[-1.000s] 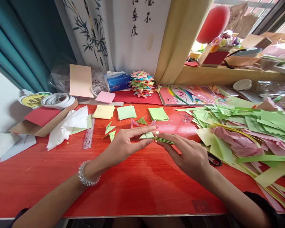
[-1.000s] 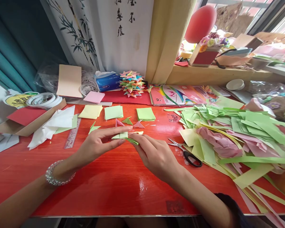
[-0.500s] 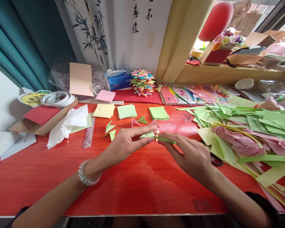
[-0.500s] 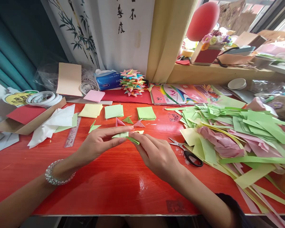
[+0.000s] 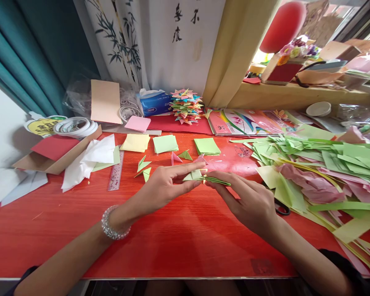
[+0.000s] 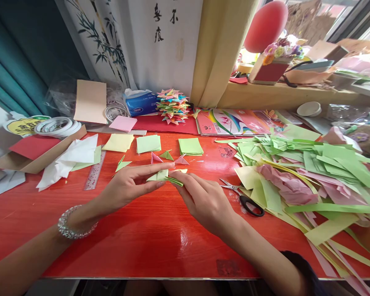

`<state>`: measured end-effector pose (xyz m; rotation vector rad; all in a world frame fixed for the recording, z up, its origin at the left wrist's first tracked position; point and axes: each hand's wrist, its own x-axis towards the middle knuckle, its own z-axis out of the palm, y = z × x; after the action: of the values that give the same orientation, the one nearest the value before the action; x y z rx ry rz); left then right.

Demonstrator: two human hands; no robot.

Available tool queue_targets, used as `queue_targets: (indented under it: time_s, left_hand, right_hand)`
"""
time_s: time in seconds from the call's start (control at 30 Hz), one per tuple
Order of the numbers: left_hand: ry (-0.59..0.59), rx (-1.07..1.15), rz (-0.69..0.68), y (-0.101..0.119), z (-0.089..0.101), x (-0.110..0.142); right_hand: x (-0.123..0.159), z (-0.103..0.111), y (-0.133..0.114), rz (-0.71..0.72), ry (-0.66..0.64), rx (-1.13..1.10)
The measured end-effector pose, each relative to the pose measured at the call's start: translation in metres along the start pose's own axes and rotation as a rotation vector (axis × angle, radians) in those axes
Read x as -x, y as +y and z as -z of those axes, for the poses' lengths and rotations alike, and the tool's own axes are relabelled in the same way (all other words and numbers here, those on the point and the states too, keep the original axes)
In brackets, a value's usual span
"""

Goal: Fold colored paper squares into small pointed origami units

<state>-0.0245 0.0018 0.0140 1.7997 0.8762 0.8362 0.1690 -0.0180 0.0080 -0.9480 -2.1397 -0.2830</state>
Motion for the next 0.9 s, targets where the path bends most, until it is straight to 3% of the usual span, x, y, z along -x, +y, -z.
queue_targets:
  time_s: [0.4, 0.9]
  left_hand:
    - [-0.004, 0.007, -0.035, -0.0014, 0.0017, -0.0013]
    - [0.017, -0.228, -0.18, -0.0039, 0.0052, -0.001]
  right_hand:
    - [-0.0024, 0.0041, -0.0013, 0.026, -0.007, -0.024]
    - [-0.0021, 0.0086, -0.0034, 0.011, -0.036, -0.092]
